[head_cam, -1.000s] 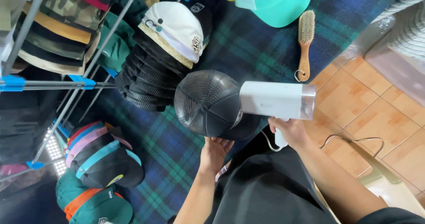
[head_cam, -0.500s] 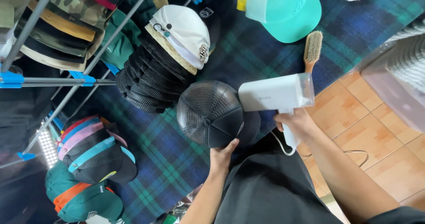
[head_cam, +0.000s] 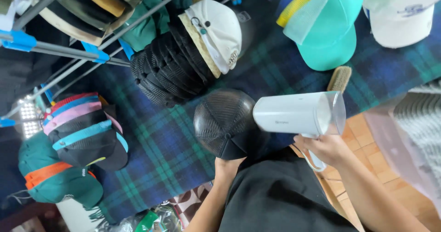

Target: The person cleans a hat using a brush and a handheld blower before placing it inside a cardboard box.

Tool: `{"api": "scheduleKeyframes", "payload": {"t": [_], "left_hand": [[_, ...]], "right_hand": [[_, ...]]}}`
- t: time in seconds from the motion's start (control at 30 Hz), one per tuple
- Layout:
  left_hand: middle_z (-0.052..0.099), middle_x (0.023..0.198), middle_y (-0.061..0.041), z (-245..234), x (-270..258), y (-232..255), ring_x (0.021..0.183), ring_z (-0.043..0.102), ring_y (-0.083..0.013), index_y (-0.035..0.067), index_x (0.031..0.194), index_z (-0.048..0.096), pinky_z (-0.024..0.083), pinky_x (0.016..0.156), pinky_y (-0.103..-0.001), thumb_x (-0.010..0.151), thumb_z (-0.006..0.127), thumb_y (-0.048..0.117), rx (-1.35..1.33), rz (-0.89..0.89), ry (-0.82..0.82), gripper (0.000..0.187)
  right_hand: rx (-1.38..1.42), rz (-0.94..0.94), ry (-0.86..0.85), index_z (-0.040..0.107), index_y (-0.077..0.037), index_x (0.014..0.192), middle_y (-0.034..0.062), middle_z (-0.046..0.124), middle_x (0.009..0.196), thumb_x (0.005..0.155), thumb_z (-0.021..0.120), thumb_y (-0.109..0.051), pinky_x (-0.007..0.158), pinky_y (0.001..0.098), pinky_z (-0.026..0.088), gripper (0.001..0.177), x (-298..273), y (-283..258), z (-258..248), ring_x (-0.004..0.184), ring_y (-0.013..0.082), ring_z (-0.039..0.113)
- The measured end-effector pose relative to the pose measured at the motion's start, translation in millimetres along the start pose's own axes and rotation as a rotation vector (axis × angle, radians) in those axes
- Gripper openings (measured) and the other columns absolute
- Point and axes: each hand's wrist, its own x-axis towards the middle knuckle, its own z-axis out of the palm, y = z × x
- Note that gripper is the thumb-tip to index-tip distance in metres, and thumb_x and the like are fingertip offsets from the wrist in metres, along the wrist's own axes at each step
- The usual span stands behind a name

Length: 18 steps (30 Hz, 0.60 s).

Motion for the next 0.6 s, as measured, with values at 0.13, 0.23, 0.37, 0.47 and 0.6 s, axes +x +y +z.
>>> {"api": "scheduleKeyframes", "payload": {"t": [0.13,0.23,0.37,0.47,0.6], "left_hand": [[0.07,0.099,-0.014,-9.8,-7.9,23.1,0.1,0.062,-0.0234,0.001,0.093,0.063,0.051,0.087,-0.041,0.075,0.089,0.022,-0.048,-0.059,0.0,0.038],[0.07,0.093,-0.01,-18.5,-17.3,35.2,0.093,0.061,-0.0193,0.004,0.085,0.061,0.051,0.082,-0.039,0.078,0.086,0.024,-0.076,-0.113,-0.02,0.032],[0.069,0.083,-0.004,-29.8,-28.5,53.0,0.084,0.06,-0.0132,0.009,0.074,0.059,0.051,0.075,-0.035,0.082,0.08,0.026,-0.109,-0.188,-0.05,0.028],[0.074,0.089,-0.003,-27.7,-12.9,22.3,0.088,0.065,-0.0125,0.009,0.081,0.066,0.055,0.078,-0.031,0.077,0.083,0.027,-0.097,-0.227,-0.05,0.025],[0.078,0.113,-0.005,-27.4,-8.0,12.9,0.107,0.073,-0.0163,0.008,0.11,0.072,0.061,0.091,-0.029,0.065,0.088,0.034,-0.073,-0.294,-0.045,0.054]], "right_hand": [[-0.183,0.037,-0.126,0.081,-0.007,0.066,0.0096,0.077,0.06,0.08,0.074,-0.015,0.073,0.0415,0.06,0.018,19.0,-26.5,-12.9,0.057,0.0207,0.074],[-0.244,0.376,-0.003,0.062,-0.011,0.108,0.0042,0.06,0.099,0.079,0.081,-0.012,0.076,0.0387,0.051,0.035,43.2,-42.2,-21.3,0.093,0.0169,0.058],[-0.574,0.439,-0.247,0.062,-0.011,0.084,0.0021,0.062,0.077,0.074,0.077,-0.011,0.056,0.0341,0.051,0.018,90.9,-103.3,-11.3,0.069,0.0134,0.06],[-0.847,0.432,-0.304,0.063,-0.011,0.081,0.0033,0.063,0.076,0.07,0.074,-0.017,0.059,0.0352,0.05,0.017,128.4,-130.5,6.8,0.068,0.0162,0.059],[-1.202,0.17,-0.619,0.073,-0.019,0.082,0.0031,0.072,0.075,0.069,0.084,-0.045,0.067,0.0392,0.051,0.031,161.9,-182.3,32.9,0.066,0.0229,0.066]]}}
